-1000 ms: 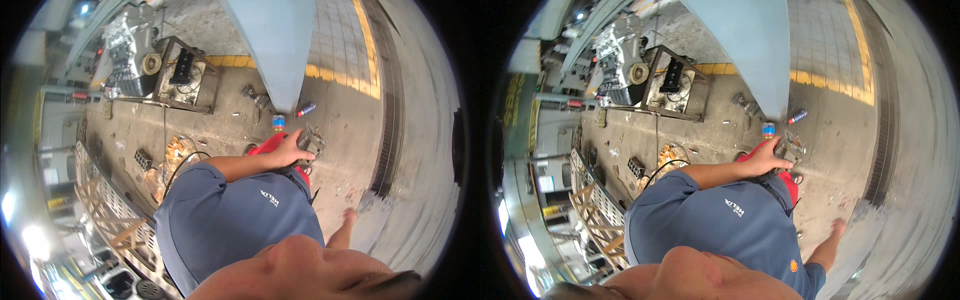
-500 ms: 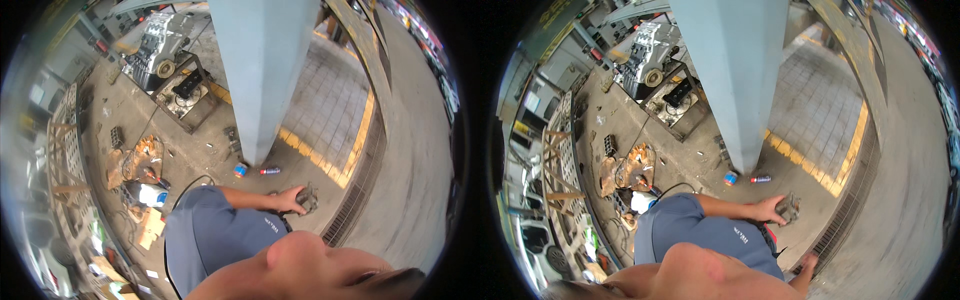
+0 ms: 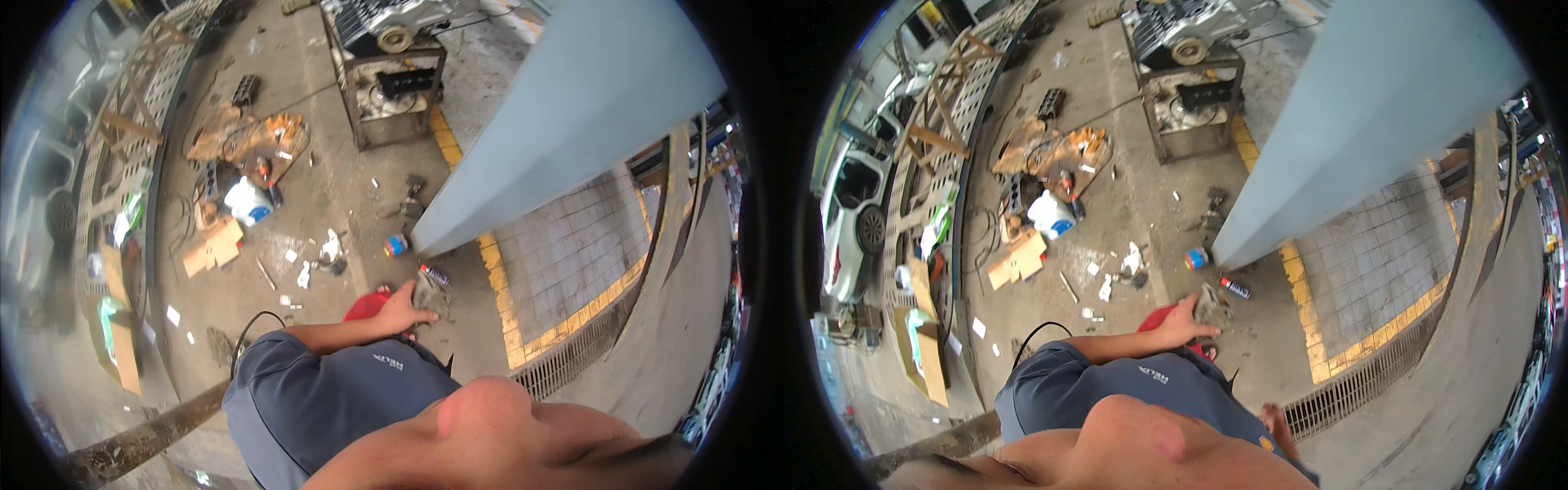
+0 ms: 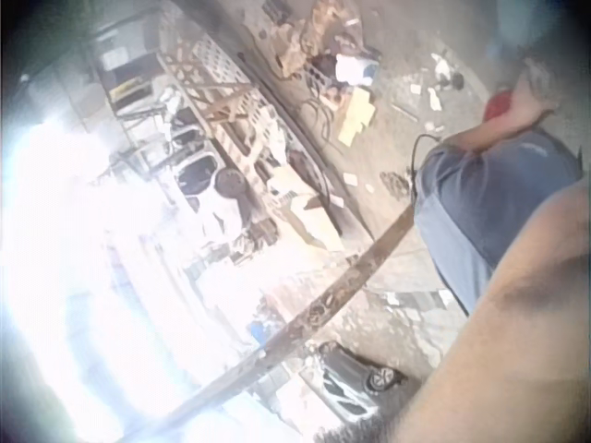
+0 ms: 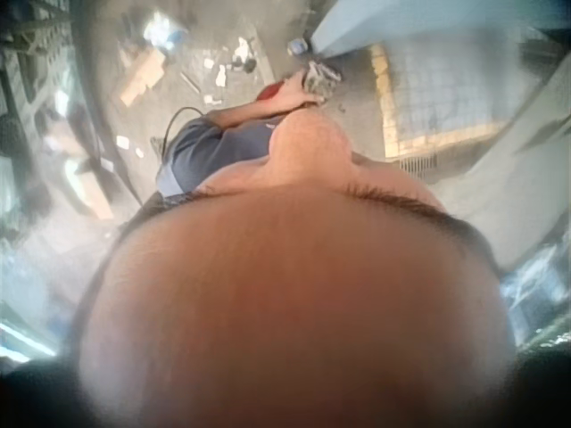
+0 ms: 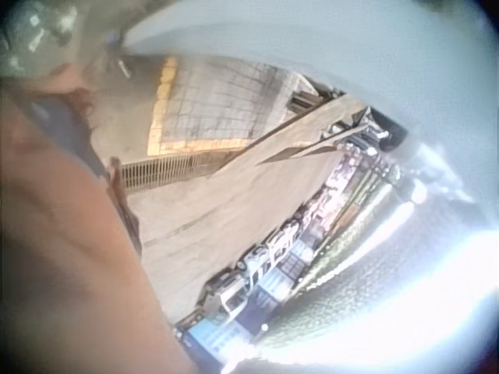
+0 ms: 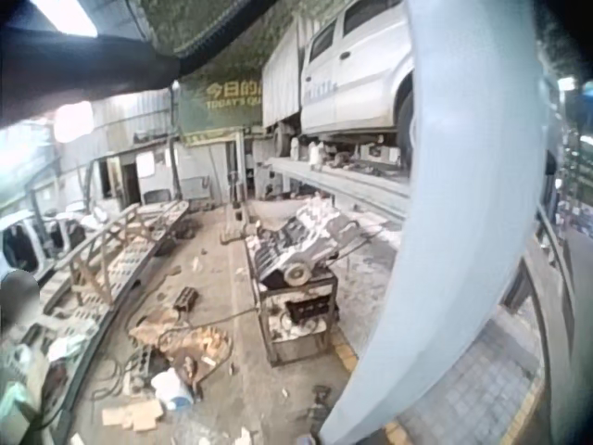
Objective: The person uses a wrench to loosen and remove bolts from a small metal engine component, then places the bolts on a nearby engine block. The person also handles a spray can and a power tool while working at a cluttered workbench.
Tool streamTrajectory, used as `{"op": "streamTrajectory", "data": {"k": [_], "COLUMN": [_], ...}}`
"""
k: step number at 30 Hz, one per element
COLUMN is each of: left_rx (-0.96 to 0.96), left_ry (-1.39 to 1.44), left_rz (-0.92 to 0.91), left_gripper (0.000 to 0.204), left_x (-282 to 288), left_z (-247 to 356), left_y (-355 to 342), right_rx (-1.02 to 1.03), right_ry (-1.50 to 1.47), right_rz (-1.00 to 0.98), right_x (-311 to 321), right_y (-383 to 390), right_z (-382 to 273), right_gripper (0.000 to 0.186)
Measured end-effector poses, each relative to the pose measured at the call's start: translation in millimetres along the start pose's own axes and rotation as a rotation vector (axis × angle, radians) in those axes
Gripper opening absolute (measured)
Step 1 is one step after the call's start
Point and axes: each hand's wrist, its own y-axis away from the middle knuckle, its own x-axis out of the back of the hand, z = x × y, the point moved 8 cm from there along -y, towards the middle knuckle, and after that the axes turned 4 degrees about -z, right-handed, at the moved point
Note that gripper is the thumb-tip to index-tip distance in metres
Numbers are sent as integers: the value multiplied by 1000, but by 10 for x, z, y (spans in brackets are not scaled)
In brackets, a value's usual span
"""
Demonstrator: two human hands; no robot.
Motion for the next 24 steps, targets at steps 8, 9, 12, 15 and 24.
{"op": "streamTrajectory", "data": {"k": [8, 9, 12, 15, 24], "left_rx": [-83, -117, -62, -21, 374], "left_ry": [599, 647, 714, 855, 590], "left_rz": [424, 426, 489, 699, 1265], "left_gripper": [65, 65, 65, 52, 52], "left_x": [1399, 1613, 2423, 3140, 4708], "left_z": [-869, -962, -981, -1397, -3374], "left_y": [160, 99, 252, 384, 594], "right_rx": [644, 908, 997, 1034, 669], "right_ry": [425, 401, 274, 314, 726], "right_rz": [-130, -162, -236, -351, -534], "right_x": [-887, -1206, -1879, -2568, -3739], "right_y": [-337, 33, 425, 625, -1553], "right_z": [-4082, -4837, -6385, -7414, -7643], "right_gripper": [31, 30, 26, 25, 18]}}
